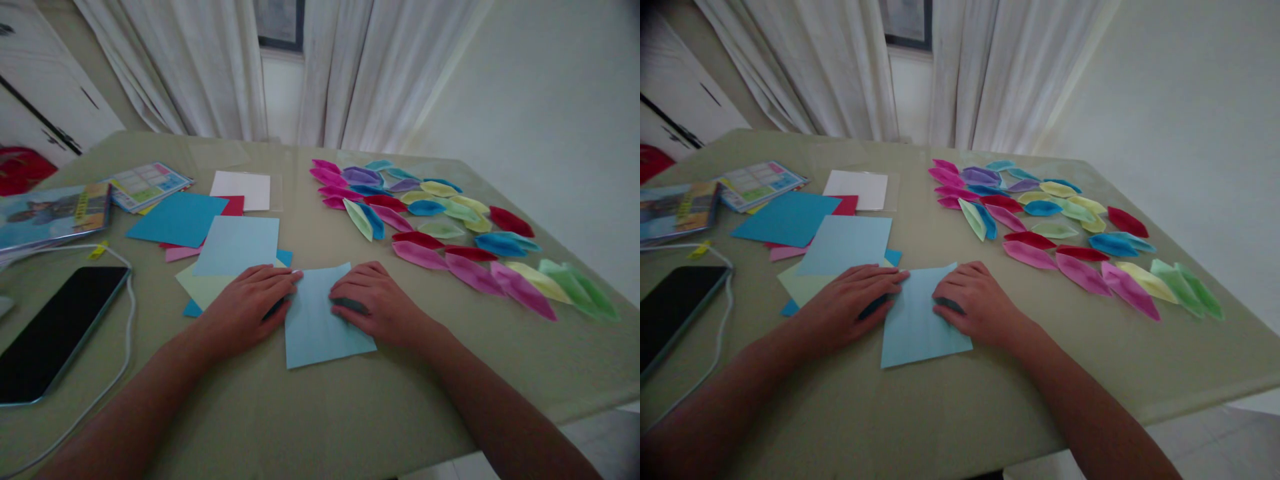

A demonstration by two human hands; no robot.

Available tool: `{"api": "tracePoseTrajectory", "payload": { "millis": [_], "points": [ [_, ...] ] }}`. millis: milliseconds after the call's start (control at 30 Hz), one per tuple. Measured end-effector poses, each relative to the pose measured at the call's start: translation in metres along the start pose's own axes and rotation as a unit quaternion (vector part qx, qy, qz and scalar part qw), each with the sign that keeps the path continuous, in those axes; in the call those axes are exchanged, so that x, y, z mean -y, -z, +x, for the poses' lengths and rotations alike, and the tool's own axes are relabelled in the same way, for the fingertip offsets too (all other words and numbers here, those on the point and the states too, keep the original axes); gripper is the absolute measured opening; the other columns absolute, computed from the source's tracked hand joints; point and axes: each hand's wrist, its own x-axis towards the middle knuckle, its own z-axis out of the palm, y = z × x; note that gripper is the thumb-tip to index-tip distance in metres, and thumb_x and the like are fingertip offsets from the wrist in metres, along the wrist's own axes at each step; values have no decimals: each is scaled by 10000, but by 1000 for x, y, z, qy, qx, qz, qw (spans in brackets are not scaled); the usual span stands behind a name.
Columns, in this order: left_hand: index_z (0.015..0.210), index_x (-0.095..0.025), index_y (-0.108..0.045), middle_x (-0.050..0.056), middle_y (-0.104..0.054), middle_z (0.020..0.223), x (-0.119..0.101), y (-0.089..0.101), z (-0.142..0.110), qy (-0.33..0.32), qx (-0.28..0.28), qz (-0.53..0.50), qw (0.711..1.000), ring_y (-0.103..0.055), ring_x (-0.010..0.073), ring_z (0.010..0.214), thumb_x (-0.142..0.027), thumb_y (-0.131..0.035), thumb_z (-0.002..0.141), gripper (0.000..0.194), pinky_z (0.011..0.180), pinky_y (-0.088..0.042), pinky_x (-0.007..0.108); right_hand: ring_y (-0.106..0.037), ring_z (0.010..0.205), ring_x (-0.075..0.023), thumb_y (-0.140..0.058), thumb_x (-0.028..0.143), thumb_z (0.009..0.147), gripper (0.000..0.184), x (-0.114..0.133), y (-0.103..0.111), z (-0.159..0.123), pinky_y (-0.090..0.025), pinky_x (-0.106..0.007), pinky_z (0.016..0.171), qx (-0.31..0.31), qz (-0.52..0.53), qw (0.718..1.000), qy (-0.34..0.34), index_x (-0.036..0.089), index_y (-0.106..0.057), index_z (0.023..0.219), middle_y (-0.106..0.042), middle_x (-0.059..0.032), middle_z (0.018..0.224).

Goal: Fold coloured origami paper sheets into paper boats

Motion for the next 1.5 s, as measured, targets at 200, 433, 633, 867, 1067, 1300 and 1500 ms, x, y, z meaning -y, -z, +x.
{"api": "tracePoseTrajectory", "payload": {
  "millis": [200, 433, 633, 867, 1067, 1300, 1500],
  "points": [
    [1184, -230, -733, 73, -735, 1392, 2, 0, 0, -16, 4, -14, 1000, -664, 260, 1299, -272, -560, 1073, 210, 1125, -493, 496, -720, 1055, -247, -725, 499, 989, 310, 3, 7, 1, -395, -422, 1020, 9, 3, 1000, -21, 208, -744, 1096, -801, -64, 1102],
    [1406, -302, -657, 74, -648, 1519, -6, 9, -2, -39, 65, -52, 996, -593, 295, 1405, -512, -727, 967, 492, 1205, -414, 538, -700, 1184, -333, -723, 701, 896, 612, 2, 10, -2, -345, -526, 1158, 17, -39, 999, -22, 201, -710, 1249, -764, -136, 1299],
    [1414, -315, -663, 72, -641, 1527, -8, 12, -3, -42, 85, -109, 990, -567, 289, 1436, -508, -776, 928, 535, 1233, -397, 532, -689, 1243, -332, -803, 517, 907, 499, -1, 5, -4, -345, -572, 1203, 20, -61, 998, -17, 217, -695, 1291, -735, -145, 1361],
    [1264, -317, -748, 50, -706, 1440, -8, 6, -2, -52, 75, -134, 987, -598, 254, 1399, -317, -707, 1006, 261, 1234, -396, 503, -664, 1299, -315, -759, 417, 966, 405, 1, 7, -4, -371, -574, 1218, 31, -61, 998, 4, 214, -685, 1308, -708, -137, 1411],
    [1120, -308, -784, 44, -697, 1420, -16, 4, -1, -39, 65, -126, 989, -634, 238, 1315, -280, -668, 1024, 152, 1150, -468, 433, -720, 1154, -247, -570, 146, 1054, 203, 12, 5, -6, -456, -510, 1187, -3, -116, 987, 107, 229, -751, 1095, -780, -80, 1252],
    [1162, -282, -749, 76, -705, 1324, -20, 1, 0, -45, 52, -111, 991, -645, 263, 1234, -370, -713, 995, 193, 1093, -483, 437, -682, 961, -224, -568, 174, 1065, 167, 27, -2, -6, -545, -372, 864, 71, -125, 979, 146, 200, -720, 1000, -773, -63, 1041],
    [1130, -266, -754, 63, -733, 1245, -20, -4, 0, -63, 30, -94, 993, -665, 244, 1163, -326, -636, 1050, 155, 1069, -470, 426, -662, 1028, -242, -581, 409, 1075, 262, 26, -1, -5, -529, -378, 912, 95, -90, 983, 128, 183, -711, 1054, -747, -83, 1089]
  ]
}}
